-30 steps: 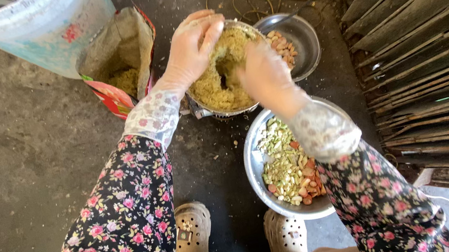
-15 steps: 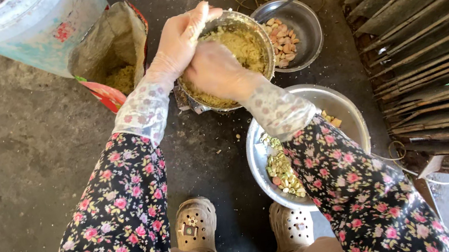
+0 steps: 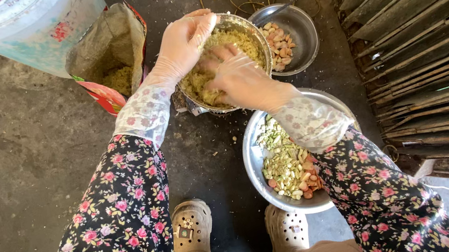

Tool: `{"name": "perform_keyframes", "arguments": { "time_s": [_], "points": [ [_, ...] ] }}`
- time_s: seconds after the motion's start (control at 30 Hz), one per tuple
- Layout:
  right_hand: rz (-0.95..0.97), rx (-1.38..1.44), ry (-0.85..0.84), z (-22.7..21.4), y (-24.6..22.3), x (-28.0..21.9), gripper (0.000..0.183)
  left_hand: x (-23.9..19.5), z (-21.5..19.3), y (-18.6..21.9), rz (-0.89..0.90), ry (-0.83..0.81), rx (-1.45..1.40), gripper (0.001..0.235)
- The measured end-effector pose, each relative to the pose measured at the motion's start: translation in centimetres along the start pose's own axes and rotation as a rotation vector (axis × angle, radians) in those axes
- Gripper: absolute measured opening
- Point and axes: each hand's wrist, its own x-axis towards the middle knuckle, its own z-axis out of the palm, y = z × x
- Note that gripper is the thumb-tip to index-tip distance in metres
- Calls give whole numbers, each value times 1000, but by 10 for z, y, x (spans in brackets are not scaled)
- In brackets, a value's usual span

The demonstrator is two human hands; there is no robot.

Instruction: The person mixes chopped vegetables, cloves of garlic, and a light-colored paste together in a bowl by hand, then takes handfuls of the paste and places them into a red and black bag.

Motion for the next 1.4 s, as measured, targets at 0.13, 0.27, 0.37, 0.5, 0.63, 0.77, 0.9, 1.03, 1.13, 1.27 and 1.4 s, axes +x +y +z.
{"name": "perform_keyframes", "arguments": {
  "time_s": [0.13,0.27,0.37,0.5,0.63,0.77,0.9,1.03,1.13,1.27,1.4],
  "points": [
    [236,44,-132,-22,7,-9,63,4,0,-1,6,9,68,62],
    [503,51,-151,-13,17,-9,113,4,2,-4,-37,-9,95,69],
    [579,67,-158,4,15,-5,94,3,4,-4,-27,10,117,71],
    [577,65,-32,5,14,-8,84,3,2,3,-21,40,90,71],
    [672,59,-252,12,17,-8,37,-2,0,11,-107,23,-78,71],
    [641,119,-89,16,25,-9,40,-2,-4,19,-158,22,-157,74],
    [665,204,284,28,47,11,38,1,-4,9,-169,39,-135,80],
    [787,424,173,52,58,58,37,8,-2,0,-163,8,-82,84],
    [638,357,190,65,38,80,29,3,-2,1,-162,8,-139,85],
    [365,339,185,49,1,62,24,4,-4,9,-173,-10,-223,78],
    [180,258,37,19,-15,42,17,-2,-7,15,-207,-27,-291,67]
  ]
}}
